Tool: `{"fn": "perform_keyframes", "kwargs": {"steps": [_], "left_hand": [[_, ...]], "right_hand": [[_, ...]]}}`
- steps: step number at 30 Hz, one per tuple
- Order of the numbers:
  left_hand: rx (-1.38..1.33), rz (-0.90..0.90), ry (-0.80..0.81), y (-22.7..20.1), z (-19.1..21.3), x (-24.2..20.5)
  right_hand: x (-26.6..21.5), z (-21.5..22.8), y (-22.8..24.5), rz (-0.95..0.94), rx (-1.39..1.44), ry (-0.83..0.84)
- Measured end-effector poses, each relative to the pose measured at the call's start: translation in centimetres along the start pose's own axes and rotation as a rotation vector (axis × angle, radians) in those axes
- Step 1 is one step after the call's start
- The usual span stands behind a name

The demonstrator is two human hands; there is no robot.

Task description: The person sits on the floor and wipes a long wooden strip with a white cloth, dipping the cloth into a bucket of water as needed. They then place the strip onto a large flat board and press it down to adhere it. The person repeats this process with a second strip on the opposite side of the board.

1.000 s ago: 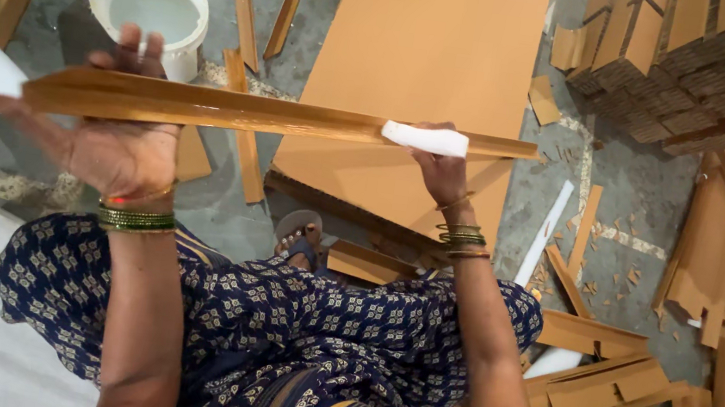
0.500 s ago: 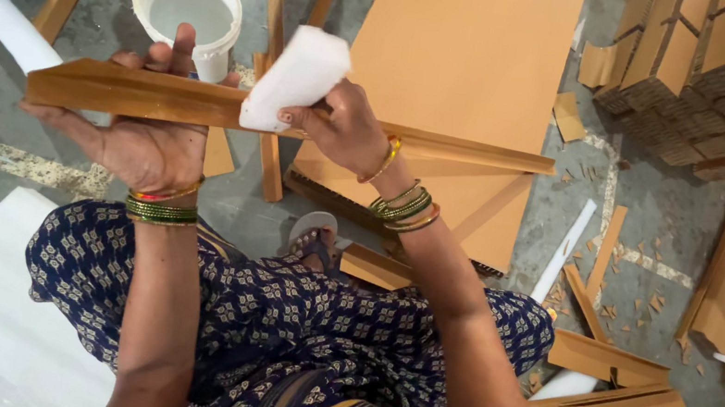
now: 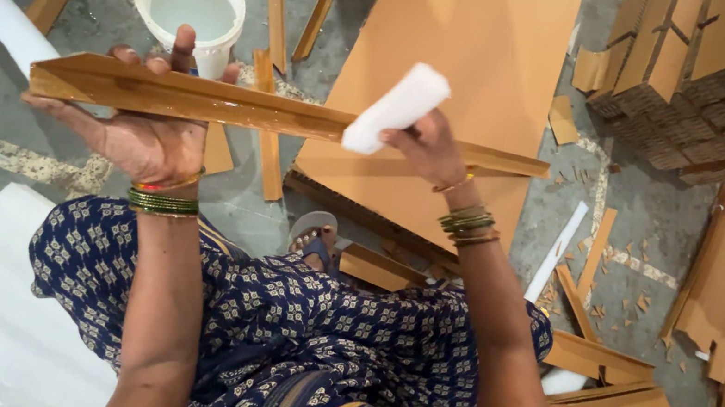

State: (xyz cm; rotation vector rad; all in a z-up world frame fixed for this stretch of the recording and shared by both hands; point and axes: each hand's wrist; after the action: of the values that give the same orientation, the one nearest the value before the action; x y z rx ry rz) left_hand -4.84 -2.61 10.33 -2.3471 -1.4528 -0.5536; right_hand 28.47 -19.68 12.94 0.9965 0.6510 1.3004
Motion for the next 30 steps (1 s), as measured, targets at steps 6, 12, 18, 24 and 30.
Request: {"fn": "perform_keyframes", "kwargs": {"steps": [6,12,18,24,30], "left_hand": [[0.025,-0.064,-0.008,0.3,0.4,-0.3],[0.048,-0.258,-0.239,1.0,0.7,-0.2],[0.137,-0.207,-0.203,1.3,0.5,-0.3],[0.240,-0.245,-0.221,2.2,0.8,0.6],[0.206,-0.219,-0.122,1.1,1.8,-0.1]], "right_hand": [[3.8,-7.7,4.8,0.147,0.098,0.069],[7.7,-16.3,12.0,0.536,-0.120,-0.023],[6.9,-16.0,13.6,0.387,-0.037,0.000],[7.6,-18.1,16.6,0.515,-0.034,-0.030],[8.8,-19.4,16.7,0.434,-0.009,0.155]]}}
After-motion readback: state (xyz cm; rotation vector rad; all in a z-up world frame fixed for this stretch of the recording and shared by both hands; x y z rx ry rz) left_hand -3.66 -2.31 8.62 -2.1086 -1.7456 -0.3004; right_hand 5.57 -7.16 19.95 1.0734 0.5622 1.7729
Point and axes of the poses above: each hand's wrist, its own x-axis towards the middle knuckle, its own z-axis out of the back of the hand, y = z × x, and after that the axes turned 2 degrees about -x, right-handed
